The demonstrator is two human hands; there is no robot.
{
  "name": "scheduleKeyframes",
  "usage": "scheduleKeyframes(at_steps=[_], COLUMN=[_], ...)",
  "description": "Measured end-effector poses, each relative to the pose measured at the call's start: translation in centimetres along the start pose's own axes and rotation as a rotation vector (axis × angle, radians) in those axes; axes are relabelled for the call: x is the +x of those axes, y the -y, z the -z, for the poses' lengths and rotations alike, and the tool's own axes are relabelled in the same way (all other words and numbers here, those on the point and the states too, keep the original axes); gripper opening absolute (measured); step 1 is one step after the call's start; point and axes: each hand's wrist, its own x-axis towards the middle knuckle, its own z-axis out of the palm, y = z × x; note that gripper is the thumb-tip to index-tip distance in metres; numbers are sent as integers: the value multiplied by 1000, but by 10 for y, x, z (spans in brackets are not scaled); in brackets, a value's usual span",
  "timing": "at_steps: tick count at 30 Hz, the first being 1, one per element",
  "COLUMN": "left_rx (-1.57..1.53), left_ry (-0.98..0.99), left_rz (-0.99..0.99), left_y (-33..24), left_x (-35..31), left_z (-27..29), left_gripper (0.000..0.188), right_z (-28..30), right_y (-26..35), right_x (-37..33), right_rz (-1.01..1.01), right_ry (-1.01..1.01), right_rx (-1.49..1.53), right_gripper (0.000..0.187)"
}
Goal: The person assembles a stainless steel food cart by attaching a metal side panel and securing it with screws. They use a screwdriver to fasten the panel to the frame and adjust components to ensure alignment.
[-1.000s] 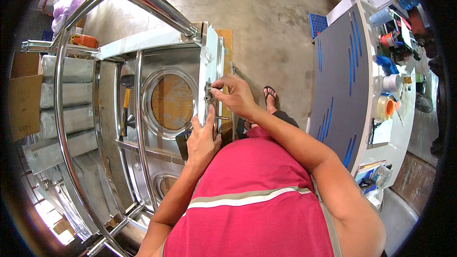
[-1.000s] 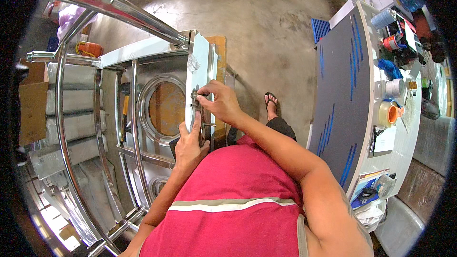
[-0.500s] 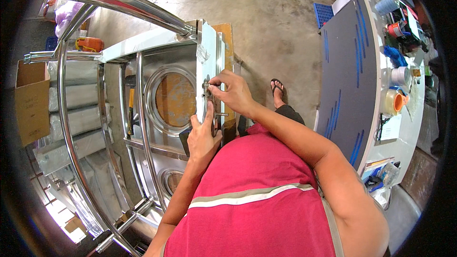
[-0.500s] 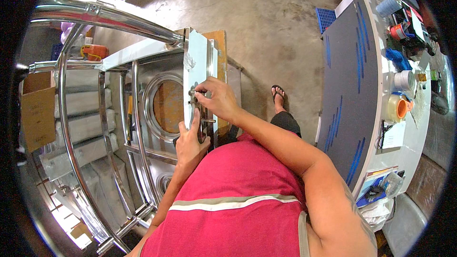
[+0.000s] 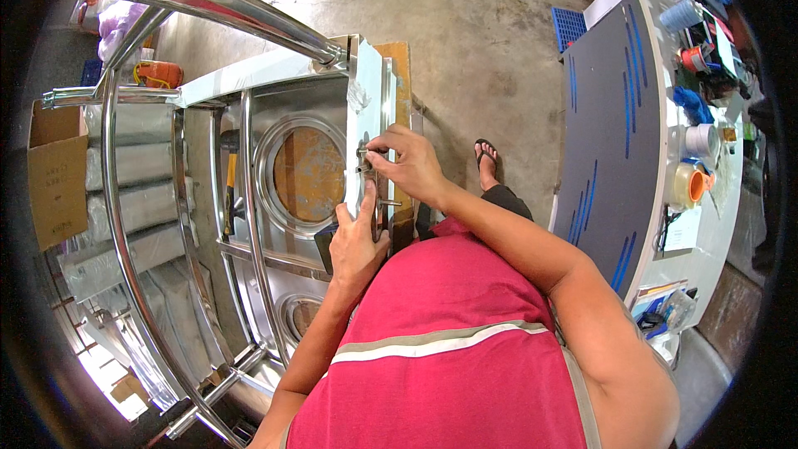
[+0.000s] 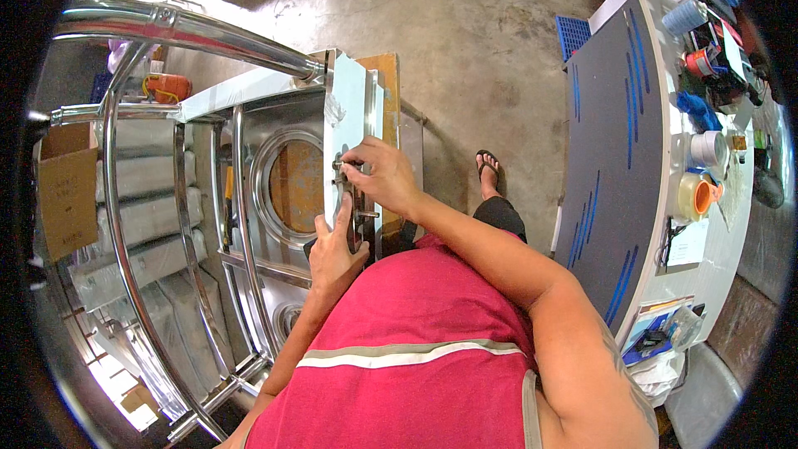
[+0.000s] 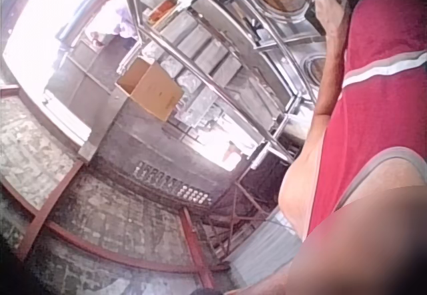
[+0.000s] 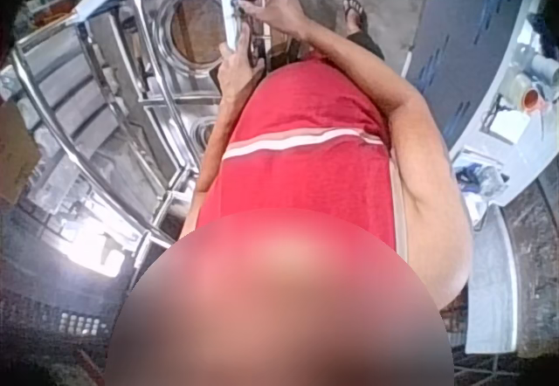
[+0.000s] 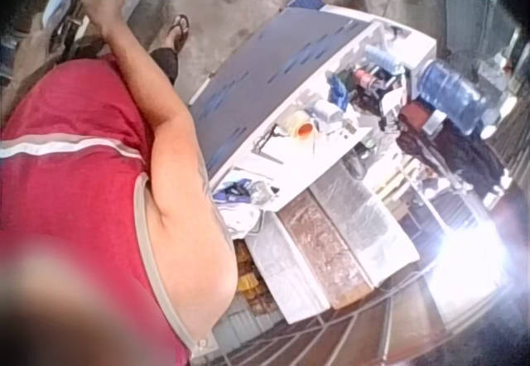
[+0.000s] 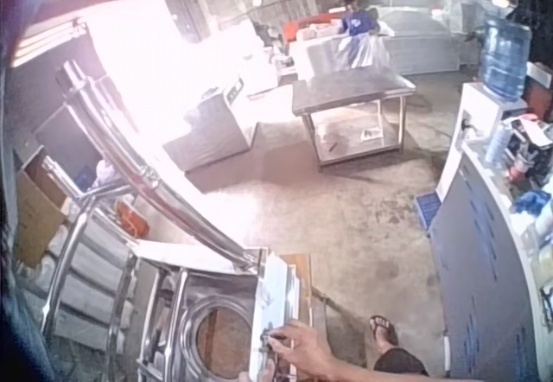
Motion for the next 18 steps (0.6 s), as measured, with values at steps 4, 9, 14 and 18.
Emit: scheduleKeyframes(at_steps=[4, 9, 14, 18], left_rx=[1, -14, 1, -27], left_ry=[0, 0, 5, -14], left_rz=[-20, -29, -20, -35], left_y=[1, 1, 0, 0], left_x=[0, 0, 0, 0], left_z=[0, 2, 2, 0], left_gripper=[100, 100, 99, 98], right_z=[0, 2, 2, 2], right_y=[0, 1, 3, 2], right_x=[0, 1, 1, -2], right_rz=[-28, 11, -1, -21], right_ry=[15, 17, 21, 29], right_rx=[2, -9, -11, -38], right_gripper=[18, 18, 18, 18])
